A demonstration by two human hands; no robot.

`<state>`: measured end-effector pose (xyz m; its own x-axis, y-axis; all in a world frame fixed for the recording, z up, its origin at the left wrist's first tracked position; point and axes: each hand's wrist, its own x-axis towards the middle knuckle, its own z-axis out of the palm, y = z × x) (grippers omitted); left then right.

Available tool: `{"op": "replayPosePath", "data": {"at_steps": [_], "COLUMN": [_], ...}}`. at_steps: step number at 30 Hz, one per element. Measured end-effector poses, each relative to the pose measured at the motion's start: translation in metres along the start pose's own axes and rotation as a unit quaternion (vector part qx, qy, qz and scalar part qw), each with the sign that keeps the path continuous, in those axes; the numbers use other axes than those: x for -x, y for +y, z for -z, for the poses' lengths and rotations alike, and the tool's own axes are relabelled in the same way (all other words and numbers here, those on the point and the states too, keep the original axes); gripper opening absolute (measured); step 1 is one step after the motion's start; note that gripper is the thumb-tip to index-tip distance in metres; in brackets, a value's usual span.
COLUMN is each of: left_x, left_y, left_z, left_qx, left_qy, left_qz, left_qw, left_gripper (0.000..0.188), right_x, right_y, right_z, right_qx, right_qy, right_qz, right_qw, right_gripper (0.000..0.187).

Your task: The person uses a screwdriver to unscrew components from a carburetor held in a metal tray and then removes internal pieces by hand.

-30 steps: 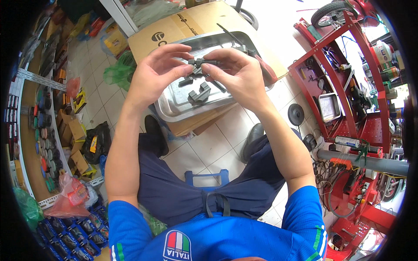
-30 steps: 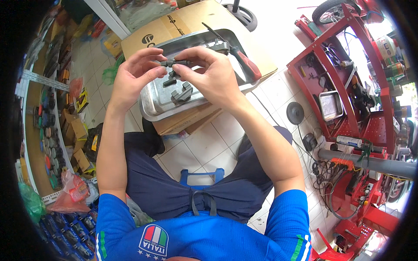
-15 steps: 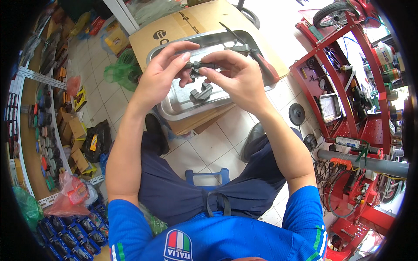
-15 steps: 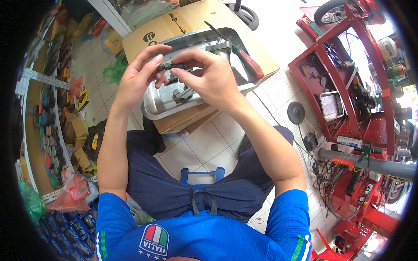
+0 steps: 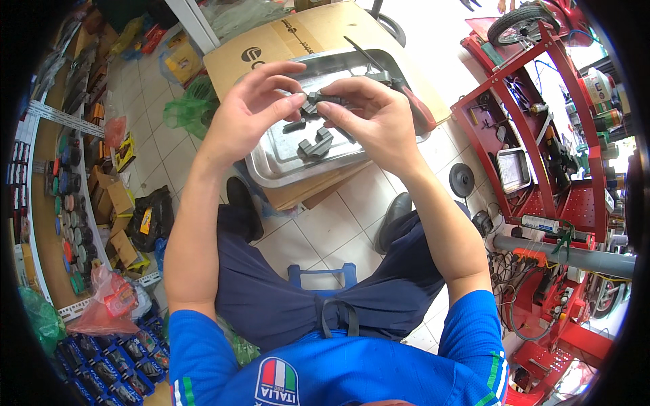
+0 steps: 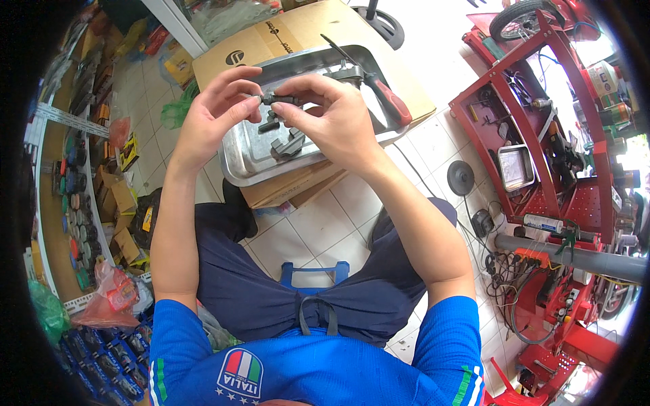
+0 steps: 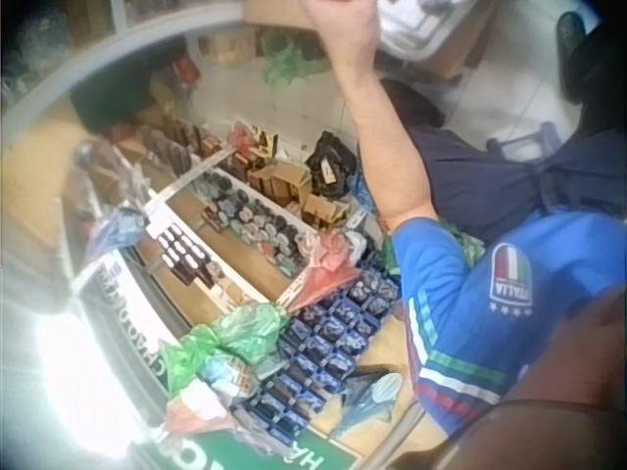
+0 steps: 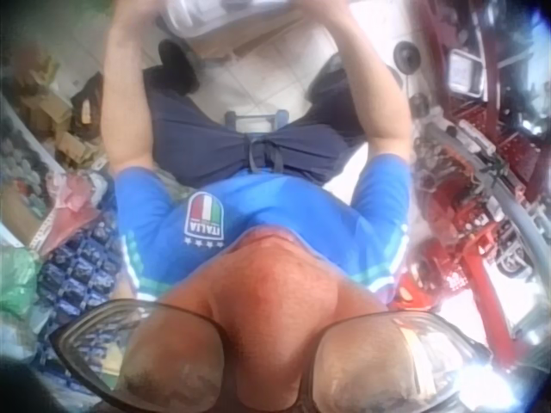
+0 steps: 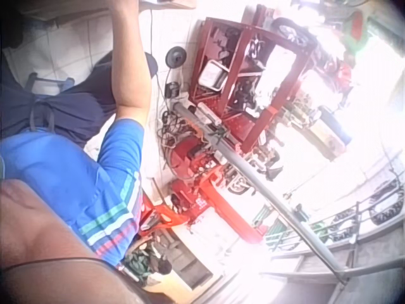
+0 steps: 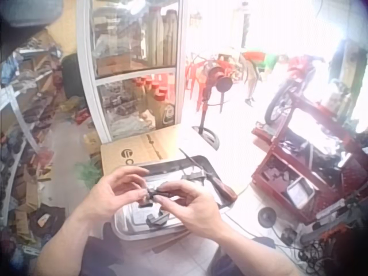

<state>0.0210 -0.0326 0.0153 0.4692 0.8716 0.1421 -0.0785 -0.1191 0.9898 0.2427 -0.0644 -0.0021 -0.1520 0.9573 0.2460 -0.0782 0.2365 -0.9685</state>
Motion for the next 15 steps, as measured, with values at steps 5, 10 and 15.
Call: {"op": "replayPosePath", "data": {"at_steps": [5,10,15], "left_x": [-0.0011,-0.0021,-0.0030], "left_y": [-0.0032,-0.0032,-0.0038], "left_z": [-0.0050,-0.0082,-0.0036], "left_qx": [0.023,0.017,0.009], "left_qy": [-0.018,-0.004,-0.007], "left_qz": [0.023,0.038,0.057], "left_qw": [0.999,0.999,0.998], "left_gripper": [0.037,0.033,0.034], "right_x": [0.0015,0.0022,0.0028], "right_y": [-0.0029,-0.0022,-0.0032], "right_z": [-0.0036,-0.0055,-0.0055], "right_qx": [-0.007,-0.005,0.002], "right_qy": [-0.009,-0.010,-0.012], "right_qz": [-0.002,0.003,-0.006], "right_qw": [1.000,1.000,1.000], "right_gripper": [0.027,0.027,0.027]}}
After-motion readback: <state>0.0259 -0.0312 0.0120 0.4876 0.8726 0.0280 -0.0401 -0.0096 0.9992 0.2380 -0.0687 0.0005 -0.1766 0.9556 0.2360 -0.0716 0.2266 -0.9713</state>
